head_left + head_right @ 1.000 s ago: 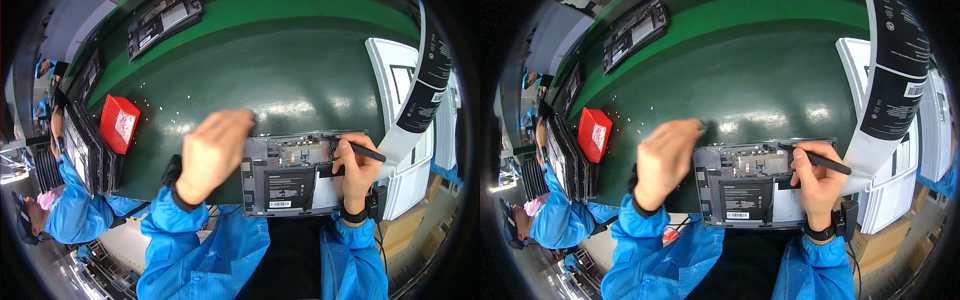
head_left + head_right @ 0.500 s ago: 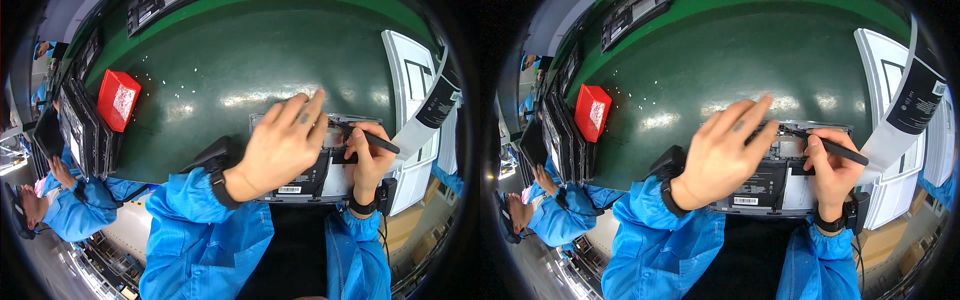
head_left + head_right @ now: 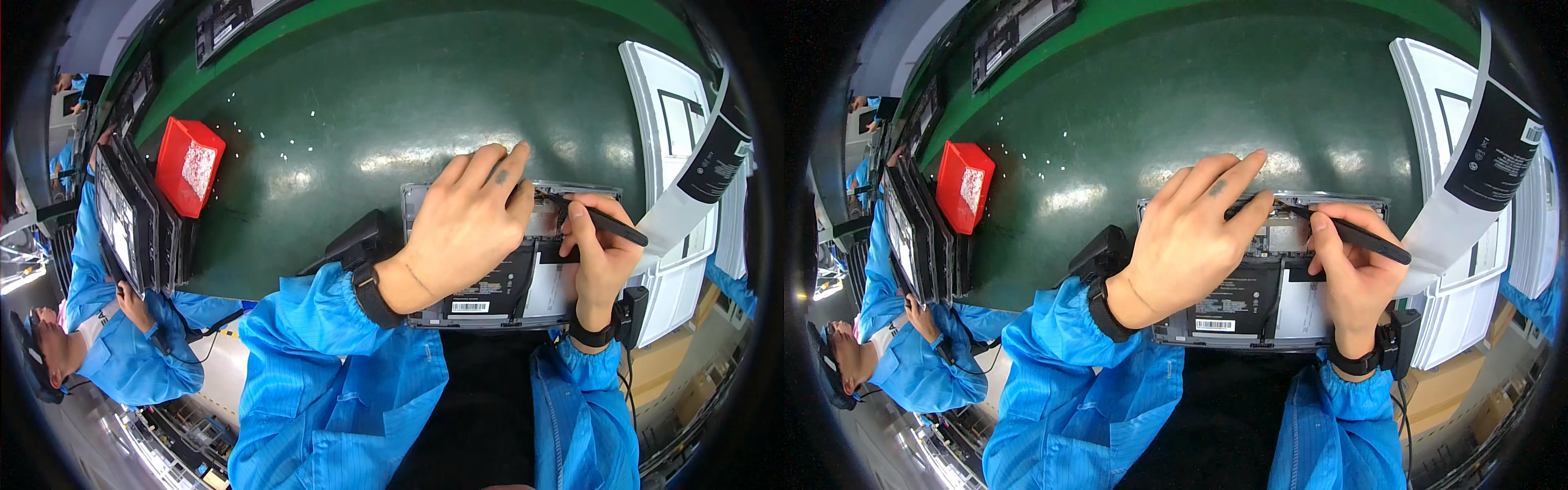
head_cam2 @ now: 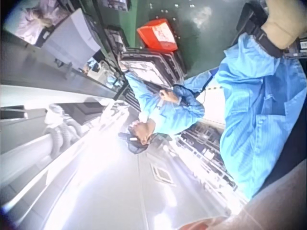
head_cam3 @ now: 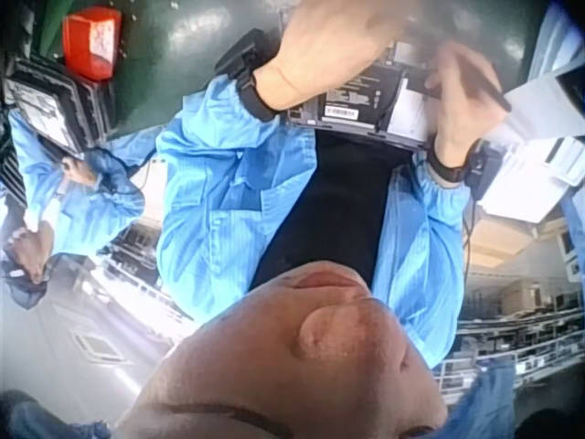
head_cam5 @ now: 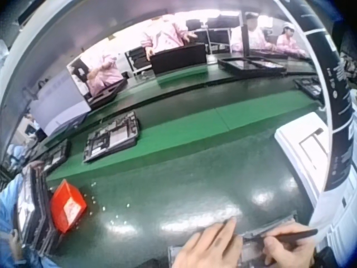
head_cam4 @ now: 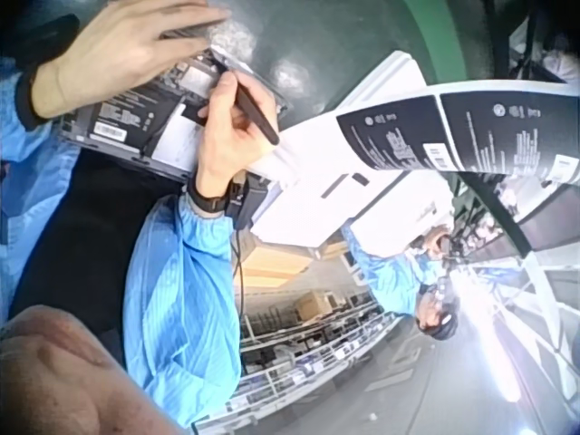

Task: The person assembles internal components into a laptop, using a spudger and tweezers to place internal circuitry, batteries, and other components, then applies labels.

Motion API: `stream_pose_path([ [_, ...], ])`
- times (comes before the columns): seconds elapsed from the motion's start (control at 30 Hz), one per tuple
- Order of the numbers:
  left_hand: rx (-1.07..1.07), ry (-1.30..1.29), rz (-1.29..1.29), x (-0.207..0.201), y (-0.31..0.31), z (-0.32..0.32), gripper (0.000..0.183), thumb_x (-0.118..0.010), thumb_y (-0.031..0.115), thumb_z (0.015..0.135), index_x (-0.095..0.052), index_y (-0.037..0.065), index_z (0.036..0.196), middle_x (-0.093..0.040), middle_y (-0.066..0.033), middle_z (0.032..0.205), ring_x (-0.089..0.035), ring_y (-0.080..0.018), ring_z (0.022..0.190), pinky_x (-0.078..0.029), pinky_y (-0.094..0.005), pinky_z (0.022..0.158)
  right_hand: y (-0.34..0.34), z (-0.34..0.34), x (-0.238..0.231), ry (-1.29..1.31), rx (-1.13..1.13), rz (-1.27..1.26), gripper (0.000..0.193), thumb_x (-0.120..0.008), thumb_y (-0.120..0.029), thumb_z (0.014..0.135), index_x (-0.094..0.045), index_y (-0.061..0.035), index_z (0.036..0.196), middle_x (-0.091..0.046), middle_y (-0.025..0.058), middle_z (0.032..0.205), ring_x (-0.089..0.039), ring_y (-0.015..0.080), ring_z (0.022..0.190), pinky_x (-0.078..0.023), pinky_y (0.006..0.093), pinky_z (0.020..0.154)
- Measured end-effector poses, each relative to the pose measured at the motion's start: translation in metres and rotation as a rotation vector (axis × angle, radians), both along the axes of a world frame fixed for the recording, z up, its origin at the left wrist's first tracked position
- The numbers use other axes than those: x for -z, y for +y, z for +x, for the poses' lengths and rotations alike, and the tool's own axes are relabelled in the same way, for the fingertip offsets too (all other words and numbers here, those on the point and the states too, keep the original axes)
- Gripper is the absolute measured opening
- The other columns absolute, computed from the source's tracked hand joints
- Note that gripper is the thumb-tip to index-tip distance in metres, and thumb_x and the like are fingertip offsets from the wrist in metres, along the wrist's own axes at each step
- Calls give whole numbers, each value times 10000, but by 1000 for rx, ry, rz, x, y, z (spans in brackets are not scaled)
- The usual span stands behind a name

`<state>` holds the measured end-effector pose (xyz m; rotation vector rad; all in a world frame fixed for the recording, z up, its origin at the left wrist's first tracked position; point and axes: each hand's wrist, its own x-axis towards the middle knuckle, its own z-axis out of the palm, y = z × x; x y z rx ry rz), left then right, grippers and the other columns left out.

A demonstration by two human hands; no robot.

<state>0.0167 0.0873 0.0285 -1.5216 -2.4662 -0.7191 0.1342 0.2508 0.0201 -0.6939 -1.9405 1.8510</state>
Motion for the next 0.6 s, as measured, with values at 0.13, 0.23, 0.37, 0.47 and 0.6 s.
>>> stream_pose_path([
  [0.13, 6, 4, 5, 2, 1, 0, 294, -684, 114, 704, -722, 2, 973, -655, -163, 1254, -641, -313, 1085, -552, -394, 849, -1, -3, -2, -19, 16, 17, 117, -705, 22, 920, -704, 67, 1028, -691, 86, 901, -621, 78, 639, -487, 190, 502],
  [0.23, 10, 6, 57, 5, 1, -1, 282, -686, 102, 691, -716, 2, 952, -667, -146, 1235, -649, -301, 1067, -556, -385, 830, 0, -2, -2, -31, 25, 8, 118, -709, 17, 919, -708, 63, 1029, -690, 82, 867, -618, 77, 637, -474, 189, 489],
  [0.37, 37, -72, 117, 5, 2, -2, 206, -735, 65, 732, -705, -4, 924, -681, -138, 1188, -652, -309, 1049, -562, -397, 829, 3, -2, -4, -53, 34, -48, 131, -712, 4, 923, -713, 56, 1044, -678, 71, 785, -609, 74, 619, -446, 187, 471],
  [0.47, 24, -156, 131, 4, 3, -2, 163, -757, 57, 769, -702, -7, 907, -682, -144, 1171, -650, -322, 1045, -564, -408, 839, 0, -6, -5, -56, 47, -41, 132, -711, -2, 926, -715, 56, 1045, -676, 69, 764, -602, 70, 606, -439, 186, 467],
  [0.6, 2, -172, 122, 4, 4, -1, 146, -762, 66, 785, -701, -6, 896, -680, -152, 1175, -651, -328, 1047, -564, -418, 844, -1, -7, -5, -83, 43, -12, 126, -712, -4, 927, -719, 54, 1039, -681, 64, 782, -601, 67, 609, -441, 184, 472],
])
